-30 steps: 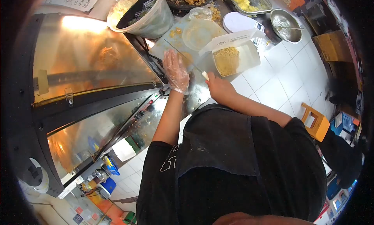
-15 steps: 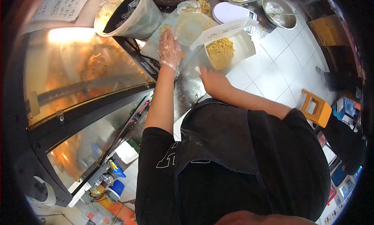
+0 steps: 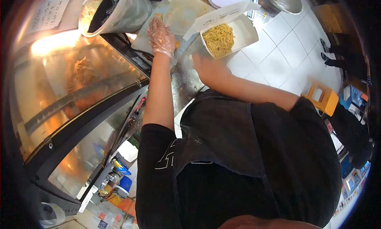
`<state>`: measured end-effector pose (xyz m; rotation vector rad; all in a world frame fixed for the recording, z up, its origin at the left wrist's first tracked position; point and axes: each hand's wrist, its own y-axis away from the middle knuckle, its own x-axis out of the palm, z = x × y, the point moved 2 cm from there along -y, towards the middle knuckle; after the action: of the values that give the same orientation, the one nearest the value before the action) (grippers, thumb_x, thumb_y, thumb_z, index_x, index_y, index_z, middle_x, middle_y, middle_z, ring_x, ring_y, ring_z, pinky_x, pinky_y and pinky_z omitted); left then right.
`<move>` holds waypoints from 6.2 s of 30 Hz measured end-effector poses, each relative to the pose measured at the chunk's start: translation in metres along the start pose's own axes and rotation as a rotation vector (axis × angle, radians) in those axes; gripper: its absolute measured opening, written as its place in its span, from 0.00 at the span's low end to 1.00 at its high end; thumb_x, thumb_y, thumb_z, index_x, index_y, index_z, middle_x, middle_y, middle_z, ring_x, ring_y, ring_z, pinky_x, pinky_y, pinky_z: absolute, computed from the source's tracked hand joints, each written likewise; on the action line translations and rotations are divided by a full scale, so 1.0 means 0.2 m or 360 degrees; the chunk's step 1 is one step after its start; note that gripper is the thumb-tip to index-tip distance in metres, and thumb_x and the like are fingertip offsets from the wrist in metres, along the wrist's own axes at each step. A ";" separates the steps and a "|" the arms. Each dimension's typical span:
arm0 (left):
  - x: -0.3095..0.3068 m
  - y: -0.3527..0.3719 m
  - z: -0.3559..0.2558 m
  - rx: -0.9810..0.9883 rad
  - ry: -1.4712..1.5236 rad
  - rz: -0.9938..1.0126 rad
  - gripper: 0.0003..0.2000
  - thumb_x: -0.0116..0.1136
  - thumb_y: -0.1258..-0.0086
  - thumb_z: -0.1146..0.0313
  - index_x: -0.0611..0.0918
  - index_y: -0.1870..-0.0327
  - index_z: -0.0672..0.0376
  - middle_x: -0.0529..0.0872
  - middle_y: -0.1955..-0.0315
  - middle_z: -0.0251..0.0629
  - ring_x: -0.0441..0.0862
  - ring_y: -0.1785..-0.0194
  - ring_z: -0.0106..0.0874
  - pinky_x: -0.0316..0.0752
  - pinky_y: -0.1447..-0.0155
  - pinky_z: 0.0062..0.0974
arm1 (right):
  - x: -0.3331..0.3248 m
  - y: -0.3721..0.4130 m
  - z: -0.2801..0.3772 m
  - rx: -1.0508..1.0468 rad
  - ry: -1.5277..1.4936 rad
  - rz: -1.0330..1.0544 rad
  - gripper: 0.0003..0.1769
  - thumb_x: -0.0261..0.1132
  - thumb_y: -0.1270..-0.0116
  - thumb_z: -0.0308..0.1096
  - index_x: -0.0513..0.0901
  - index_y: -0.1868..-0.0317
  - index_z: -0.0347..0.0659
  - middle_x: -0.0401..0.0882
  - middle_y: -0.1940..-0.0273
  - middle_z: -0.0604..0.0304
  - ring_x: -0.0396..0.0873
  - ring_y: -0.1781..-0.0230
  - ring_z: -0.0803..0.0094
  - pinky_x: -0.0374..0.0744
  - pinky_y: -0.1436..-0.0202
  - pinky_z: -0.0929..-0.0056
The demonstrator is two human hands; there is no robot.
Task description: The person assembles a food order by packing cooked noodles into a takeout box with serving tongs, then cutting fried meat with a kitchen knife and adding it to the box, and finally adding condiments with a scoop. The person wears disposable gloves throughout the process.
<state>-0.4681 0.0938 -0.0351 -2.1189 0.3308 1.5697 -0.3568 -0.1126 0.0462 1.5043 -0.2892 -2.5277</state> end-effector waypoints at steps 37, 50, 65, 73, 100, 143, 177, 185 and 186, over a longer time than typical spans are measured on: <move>-0.03 0.03 0.12 -0.0120 0.0123 -0.0067 0.28 0.37 0.19 0.60 0.68 0.31 0.79 0.63 0.28 0.68 0.59 0.24 0.59 0.52 0.19 0.47 | 0.05 -0.17 0.03 0.0046 -0.0323 0.0023 0.16 0.53 0.32 0.32 0.74 0.48 0.31 0.86 0.62 0.40 0.87 0.61 0.43 0.82 0.59 0.45; 0.03 0.06 0.16 -0.0058 -0.0275 0.0088 0.28 0.37 0.19 0.60 0.68 0.31 0.79 0.66 0.29 0.67 0.57 0.23 0.59 0.50 0.19 0.47 | 0.14 -0.22 0.00 0.0168 -0.0396 0.0237 0.13 0.53 0.30 0.31 0.74 0.50 0.34 0.86 0.59 0.40 0.86 0.58 0.43 0.82 0.56 0.47; -0.09 0.02 0.18 -0.0057 -0.0114 -0.0135 0.27 0.39 0.20 0.62 0.69 0.36 0.84 0.66 0.31 0.72 0.58 0.24 0.59 0.47 0.18 0.50 | 0.02 -0.18 0.04 -0.0093 -0.0462 0.0003 0.14 0.52 0.32 0.30 0.75 0.50 0.31 0.86 0.60 0.37 0.86 0.57 0.43 0.81 0.53 0.45; 0.10 0.08 0.31 0.0013 -0.0546 -0.0041 0.26 0.40 0.20 0.63 0.69 0.35 0.83 0.64 0.29 0.68 0.56 0.22 0.56 0.47 0.18 0.48 | 0.03 -0.19 0.04 0.0027 -0.0537 0.0194 0.15 0.51 0.31 0.30 0.75 0.49 0.31 0.86 0.59 0.38 0.85 0.52 0.45 0.80 0.48 0.45; 0.01 0.12 0.32 -0.0169 -0.0129 -0.0474 0.21 0.37 0.20 0.65 0.71 0.38 0.77 0.73 0.38 0.66 0.67 0.33 0.57 0.59 0.27 0.50 | 0.08 -0.17 0.13 0.0040 -0.0641 0.0162 0.17 0.50 0.29 0.31 0.76 0.45 0.32 0.86 0.58 0.40 0.86 0.58 0.44 0.82 0.55 0.47; -0.02 0.15 0.33 -0.0290 -0.1081 0.0455 0.28 0.39 0.23 0.68 0.59 0.28 0.81 0.58 0.26 0.67 0.52 0.22 0.60 0.40 0.17 0.48 | 0.18 -0.18 0.20 0.0137 -0.0767 0.0153 0.17 0.52 0.29 0.32 0.75 0.45 0.32 0.86 0.55 0.41 0.87 0.54 0.48 0.83 0.53 0.49; -0.36 0.78 -0.13 -0.0655 0.0646 0.0117 0.28 0.45 0.19 0.64 0.61 0.28 0.79 0.60 0.26 0.66 0.54 0.21 0.55 0.49 0.18 0.41 | 0.36 -0.20 0.07 0.0370 -0.0908 0.0063 0.15 0.56 0.29 0.35 0.84 0.52 0.36 0.86 0.53 0.40 0.87 0.52 0.48 0.82 0.50 0.49; -0.16 0.79 -0.06 -0.0525 0.0088 0.0334 0.26 0.46 0.21 0.66 0.66 0.32 0.81 0.63 0.29 0.69 0.60 0.23 0.54 0.55 0.20 0.41 | 0.14 -0.12 -0.08 -0.0191 -0.0702 0.0414 0.15 0.57 0.27 0.38 0.81 0.51 0.34 0.85 0.55 0.39 0.85 0.53 0.44 0.80 0.49 0.48; -0.14 0.80 -0.07 -0.0517 0.0035 0.0276 0.26 0.46 0.21 0.65 0.67 0.32 0.81 0.64 0.29 0.68 0.62 0.24 0.54 0.56 0.20 0.40 | 0.15 -0.10 -0.12 -0.0248 -0.0705 0.0404 0.16 0.56 0.26 0.39 0.79 0.49 0.34 0.85 0.55 0.39 0.84 0.53 0.43 0.80 0.49 0.47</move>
<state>-0.5397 -0.0514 -0.0421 -2.4079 0.2895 1.8030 -0.3517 -0.1027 0.0042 0.7849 -0.3114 -2.5750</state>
